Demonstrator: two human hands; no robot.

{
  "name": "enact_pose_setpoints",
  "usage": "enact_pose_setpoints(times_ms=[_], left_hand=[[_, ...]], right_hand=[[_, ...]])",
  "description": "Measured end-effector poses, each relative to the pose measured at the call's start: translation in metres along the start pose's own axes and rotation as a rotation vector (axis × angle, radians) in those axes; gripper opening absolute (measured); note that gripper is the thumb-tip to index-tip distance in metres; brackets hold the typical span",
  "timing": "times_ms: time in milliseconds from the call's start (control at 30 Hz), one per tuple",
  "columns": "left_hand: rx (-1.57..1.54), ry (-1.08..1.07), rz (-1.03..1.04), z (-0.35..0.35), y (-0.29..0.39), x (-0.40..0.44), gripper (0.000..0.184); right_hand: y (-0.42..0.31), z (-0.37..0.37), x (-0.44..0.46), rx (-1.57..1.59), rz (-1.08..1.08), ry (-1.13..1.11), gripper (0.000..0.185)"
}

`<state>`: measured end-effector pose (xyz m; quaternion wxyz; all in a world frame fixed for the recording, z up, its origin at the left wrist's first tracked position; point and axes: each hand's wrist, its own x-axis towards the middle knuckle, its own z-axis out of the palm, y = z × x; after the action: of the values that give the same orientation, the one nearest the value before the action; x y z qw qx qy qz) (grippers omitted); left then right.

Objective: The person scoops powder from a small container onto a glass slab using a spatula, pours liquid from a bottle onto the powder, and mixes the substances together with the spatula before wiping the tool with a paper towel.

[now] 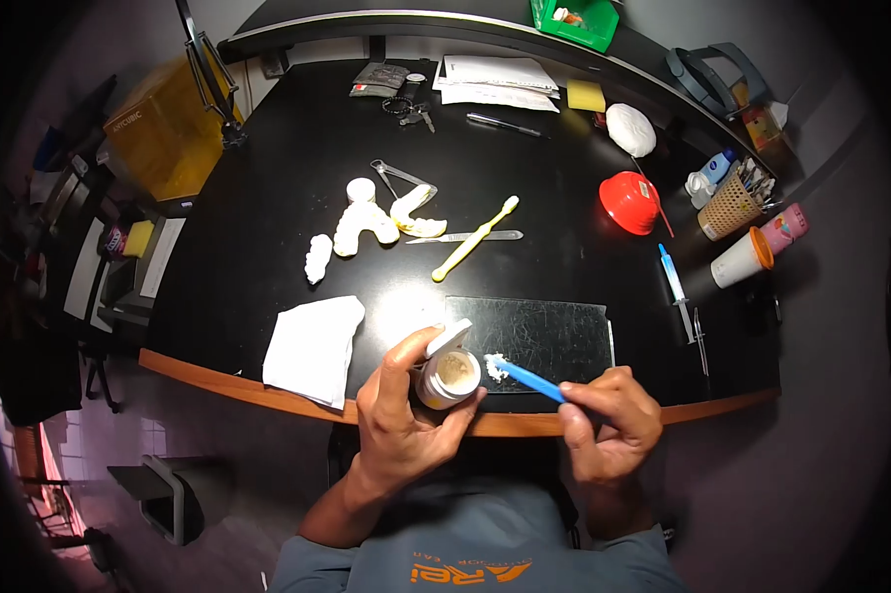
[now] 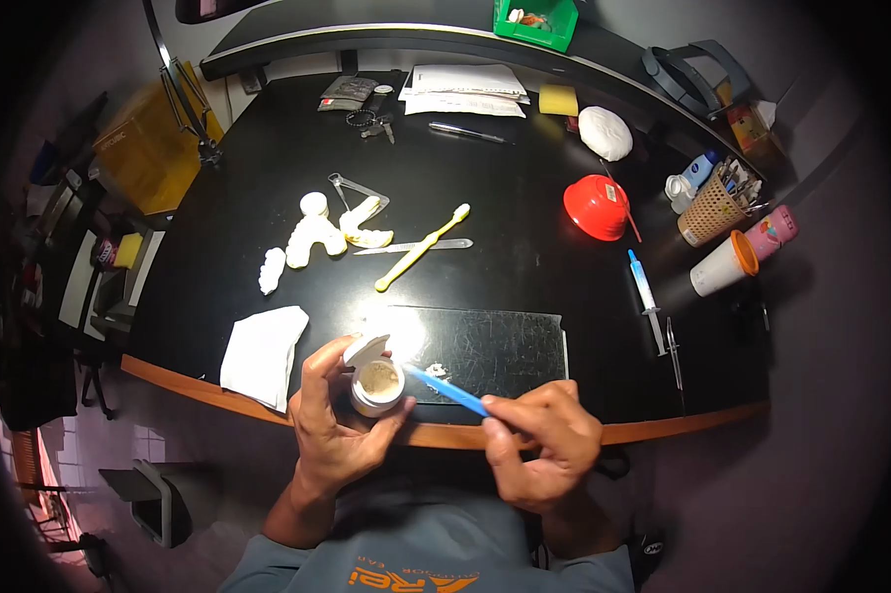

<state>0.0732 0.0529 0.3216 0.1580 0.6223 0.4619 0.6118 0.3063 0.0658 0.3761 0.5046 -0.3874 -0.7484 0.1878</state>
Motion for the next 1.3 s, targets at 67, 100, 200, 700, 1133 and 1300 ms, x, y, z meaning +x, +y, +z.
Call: enact_pose_setpoints(times_ms=[67, 100, 200, 700, 1133, 1300], left_hand=[[-0.028, -0.009, -0.034, -0.001, 0.002, 0.0, 0.079], [-0.042, -0.016, -0.047, -0.002, 0.003, 0.0, 0.078], [-0.033, 0.001, -0.065, -0.005, 0.001, -0.003, 0.072], [0.005, 0.053, 0.059, -0.008, 0.008, -0.005, 0.021], [-0.2, 0.042, -0.028, -0.025, 0.034, -0.009, 0.011], [-0.132, 0.022, 0.03, -0.069, 0.054, 0.028, 0.036]], right_hand=[[0.006, -0.006, -0.001, 0.013, 0.042, 0.036, 0.022], [0.009, -0.009, -0.002, 0.002, 0.068, 0.039, 0.021], [0.023, -0.015, -0.007, -0.008, 0.115, 0.06, 0.02], [0.033, -0.013, -0.021, -0.122, 0.081, 0.087, 0.018], [0.036, -0.012, -0.023, -0.103, 0.066, 0.112, 0.016], [0.034, -0.014, -0.022, -0.105, 0.059, 0.134, 0.014]])
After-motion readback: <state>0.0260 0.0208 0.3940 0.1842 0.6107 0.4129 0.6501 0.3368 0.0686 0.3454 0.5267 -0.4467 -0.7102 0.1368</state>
